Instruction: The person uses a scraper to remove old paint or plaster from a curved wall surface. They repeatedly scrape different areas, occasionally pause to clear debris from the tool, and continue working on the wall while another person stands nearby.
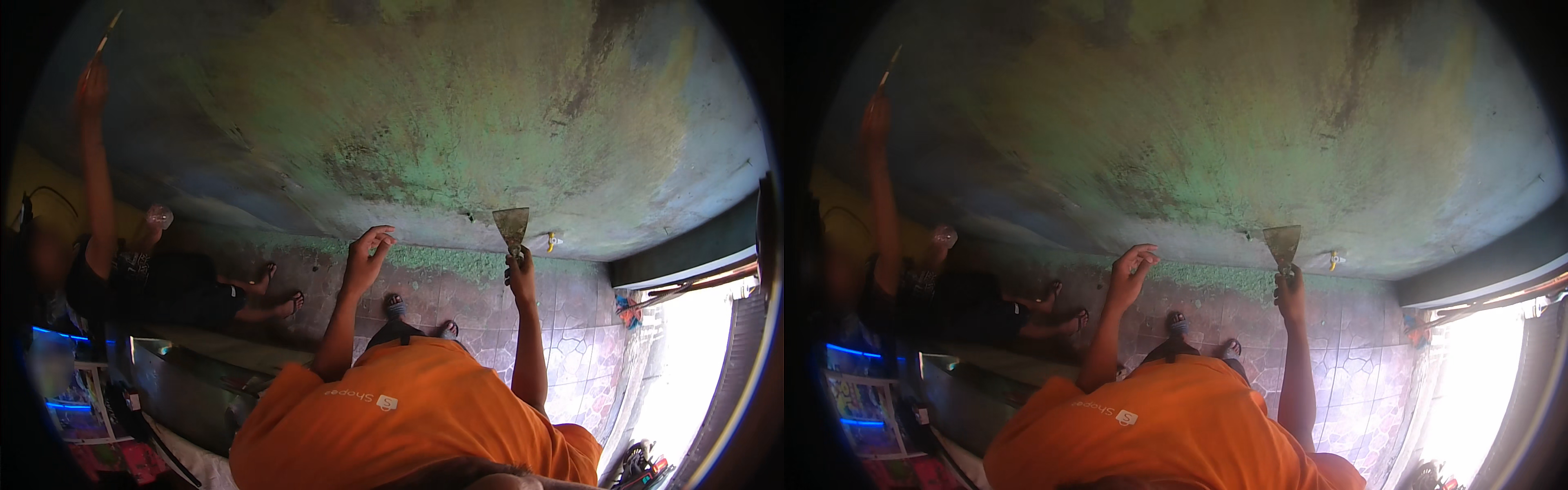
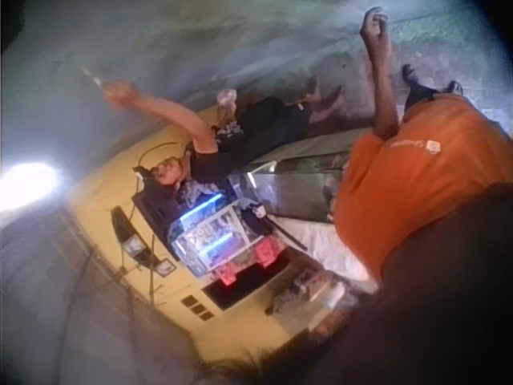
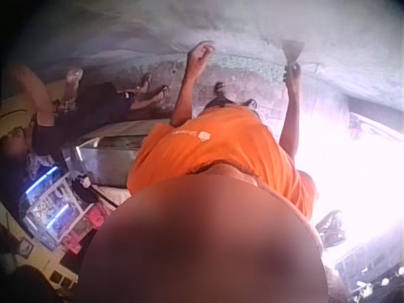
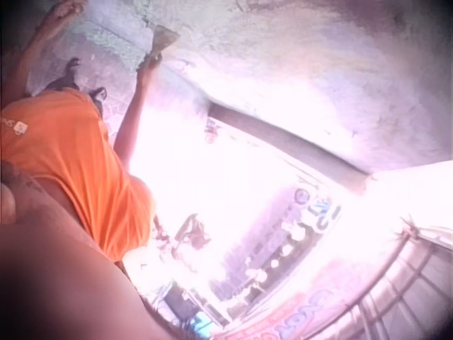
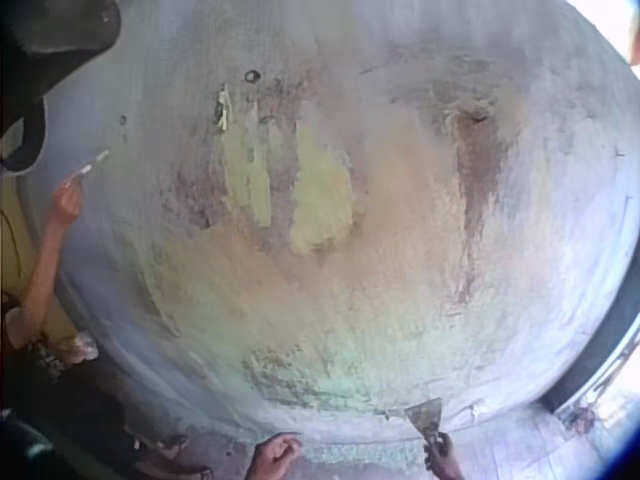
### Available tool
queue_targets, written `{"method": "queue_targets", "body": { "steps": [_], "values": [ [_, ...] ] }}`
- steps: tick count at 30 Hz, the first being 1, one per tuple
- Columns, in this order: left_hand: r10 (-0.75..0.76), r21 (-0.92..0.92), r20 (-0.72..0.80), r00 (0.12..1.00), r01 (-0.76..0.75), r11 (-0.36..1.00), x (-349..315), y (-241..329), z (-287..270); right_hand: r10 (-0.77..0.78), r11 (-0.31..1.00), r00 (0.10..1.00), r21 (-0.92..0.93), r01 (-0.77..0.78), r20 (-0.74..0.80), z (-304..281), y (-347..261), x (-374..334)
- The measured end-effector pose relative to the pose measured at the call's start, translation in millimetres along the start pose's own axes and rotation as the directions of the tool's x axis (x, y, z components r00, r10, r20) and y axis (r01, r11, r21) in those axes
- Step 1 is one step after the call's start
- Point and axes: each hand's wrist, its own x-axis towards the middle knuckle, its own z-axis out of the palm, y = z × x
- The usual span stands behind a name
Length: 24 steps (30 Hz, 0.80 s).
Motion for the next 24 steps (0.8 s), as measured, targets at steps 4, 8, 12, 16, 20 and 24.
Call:
{"method": "queue_targets", "body": {
  "steps": [4, 8, 12, 16, 20, 24],
  "values": [
    [0.068, 0.008, -0.025, 0.997, -0.068, 0.998, 14.0, 25.9, -5.1, -0.341, 0.939, 0.94, -0.045, 0.341, 0.016, 17.2, -98.9, -3.3],
    [0.204, 0.039, -0.1, 0.974, -0.201, 0.979, 48.1, 52.5, -31.8, -0.638, 0.769, 0.77, -0.036, 0.638, -0.001, 43.8, -208.3, -19.3],
    [0.311, 0.062, -0.211, 0.927, -0.305, 0.95, 87.0, 76.7, -57.9, -0.755, 0.646, 0.65, -0.075, 0.76, 0.087, 99.6, -281.7, -39.8],
    [0.178, -0.251, -0.076, 0.981, -0.191, 0.949, 120.7, 94.0, -78.1, -0.724, 0.69, 0.686, 0.097, 0.717, 0.077, 171.4, -312.4, -48.1],
    [0.133, -0.375, 0.258, 0.957, -0.028, 0.926, 152.6, 113.4, -82.8, -0.619, 0.77, 0.782, 0.256, 0.585, 0.074, 234.6, -318.7, -47.9],
    [0.195, -0.41, 0.324, 0.926, -0.048, 0.911, 185.1, 138.2, -72.7, -0.763, 0.62, 0.641, 0.19, 0.761, -0.079, 266.0, -318.2, -45.5]
  ]
}}
